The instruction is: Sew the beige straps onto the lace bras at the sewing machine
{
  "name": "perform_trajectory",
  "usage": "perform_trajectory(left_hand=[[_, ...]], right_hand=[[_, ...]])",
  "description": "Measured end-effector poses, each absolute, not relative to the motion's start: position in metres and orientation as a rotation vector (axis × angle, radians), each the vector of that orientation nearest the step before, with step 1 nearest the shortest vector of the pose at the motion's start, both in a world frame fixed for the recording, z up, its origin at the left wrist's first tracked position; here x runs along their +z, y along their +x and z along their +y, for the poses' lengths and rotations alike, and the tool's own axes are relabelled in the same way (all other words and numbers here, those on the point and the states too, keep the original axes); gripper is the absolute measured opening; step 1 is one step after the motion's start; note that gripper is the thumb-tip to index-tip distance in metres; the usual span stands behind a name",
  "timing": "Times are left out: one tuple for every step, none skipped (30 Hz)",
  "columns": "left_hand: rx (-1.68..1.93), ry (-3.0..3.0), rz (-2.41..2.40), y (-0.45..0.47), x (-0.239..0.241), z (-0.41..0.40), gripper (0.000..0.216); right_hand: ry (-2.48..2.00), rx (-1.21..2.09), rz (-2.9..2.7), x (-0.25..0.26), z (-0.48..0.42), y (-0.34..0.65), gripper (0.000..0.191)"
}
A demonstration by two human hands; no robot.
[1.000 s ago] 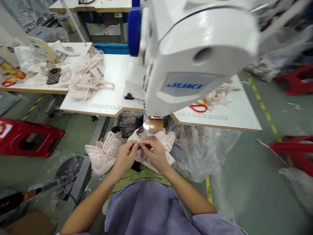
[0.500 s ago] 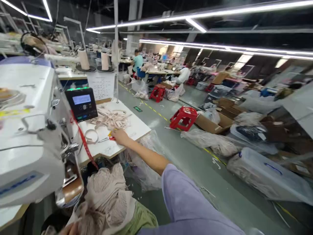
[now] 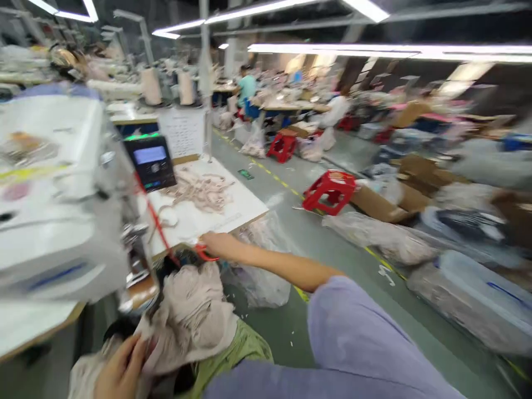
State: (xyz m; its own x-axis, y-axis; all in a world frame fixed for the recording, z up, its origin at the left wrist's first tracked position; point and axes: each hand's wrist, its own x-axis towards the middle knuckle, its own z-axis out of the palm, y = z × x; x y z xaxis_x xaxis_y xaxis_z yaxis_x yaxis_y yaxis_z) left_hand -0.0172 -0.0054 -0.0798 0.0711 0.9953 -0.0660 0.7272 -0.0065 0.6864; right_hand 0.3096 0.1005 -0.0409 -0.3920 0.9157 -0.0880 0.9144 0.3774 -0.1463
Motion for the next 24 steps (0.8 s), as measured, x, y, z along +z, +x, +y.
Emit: perform_trajectory(left_hand=[[0.623,1.645,1.682,-0.018,-0.074,-0.012,0.048],[0.631,1.507,1.627,-0.016,-0.068,-0.019,0.047],[0.662,1.380,1.569,-0.014,-0.064,-0.024,0.046],[0.718,1.239,1.513,-0.011,-0.062,-0.026,0.043],[0.772,1.080,1.442,-0.009,-0.062,-0.027,0.042],[0.823,0.939,1.359,-0.008,-0.062,-0.027,0.041],[0.842,0.890,1.345,-0.007,-0.063,-0.026,0.040],[0.856,0.847,1.332,-0.007,-0.064,-0.027,0.040],[0.864,0.815,1.312,-0.007,-0.065,-0.028,0.039],[0.869,0.796,1.291,-0.007,-0.064,-0.031,0.038],[0.873,0.779,1.262,-0.007,-0.063,-0.033,0.036],[0.874,0.771,1.231,-0.007,-0.062,-0.035,0.034],[0.871,0.777,1.209,-0.007,-0.060,-0.037,0.031],[0.859,0.801,1.198,-0.006,-0.058,-0.037,0.028],[0.840,0.839,1.201,-0.006,-0.056,-0.037,0.026],[0.821,0.880,1.210,-0.006,-0.054,-0.037,0.023],[0.806,0.916,1.222,-0.005,-0.052,-0.036,0.020],[0.798,0.944,1.236,-0.005,-0.050,-0.036,0.017],[0.793,0.963,1.251,-0.005,-0.048,-0.035,0.016],[0.789,0.974,1.264,-0.006,-0.047,-0.035,0.015],[0.783,0.981,1.274,-0.007,-0.046,-0.035,0.015],[0.775,0.992,1.282,-0.009,-0.045,-0.035,0.017],[0.766,1.009,1.287,-0.011,-0.045,-0.036,0.020],[0.758,1.032,1.292,-0.013,-0.045,-0.036,0.024]], right_hand=[[-1.716,0.301,-2.583,-0.042,0.080,0.308,0.027],[-1.666,0.342,-2.580,-0.044,0.060,0.307,0.032],[-1.599,0.380,-2.549,-0.049,0.040,0.307,0.036],[-1.527,0.423,-2.408,-0.055,0.023,0.308,0.035],[-1.445,0.506,-2.326,-0.062,0.007,0.307,0.035],[-1.391,0.595,-2.295,-0.069,-0.008,0.304,0.037],[-1.340,0.665,-2.299,-0.074,-0.022,0.299,0.039],[-1.292,0.696,-2.310,-0.079,-0.035,0.292,0.039],[-1.254,0.701,-2.320,-0.082,-0.046,0.282,0.039],[-1.222,0.681,-2.322,-0.084,-0.054,0.272,0.037],[-1.199,0.650,-2.315,-0.085,-0.059,0.260,0.036],[-1.185,0.619,-2.305,-0.086,-0.060,0.250,0.034],[-1.178,0.602,-2.298,-0.086,-0.059,0.241,0.034],[-1.173,0.600,-2.296,-0.087,-0.055,0.234,0.034],[-1.167,0.608,-2.297,-0.087,-0.050,0.230,0.034],[-1.156,0.626,-2.298,-0.087,-0.045,0.227,0.033],[-1.139,0.655,-2.299,-0.087,-0.041,0.226,0.033],[-1.118,0.690,-2.295,-0.087,-0.039,0.227,0.032],[-1.100,0.726,-2.289,-0.088,-0.037,0.228,0.031],[-1.094,0.763,-2.277,-0.088,-0.038,0.230,0.031],[-1.105,0.800,-2.254,-0.089,-0.039,0.233,0.031],[-1.131,0.836,-2.215,-0.091,-0.042,0.235,0.030],[-1.167,0.866,-2.165,-0.092,-0.045,0.237,0.031],[-1.201,0.891,-2.111,-0.094,-0.049,0.238,0.032]])
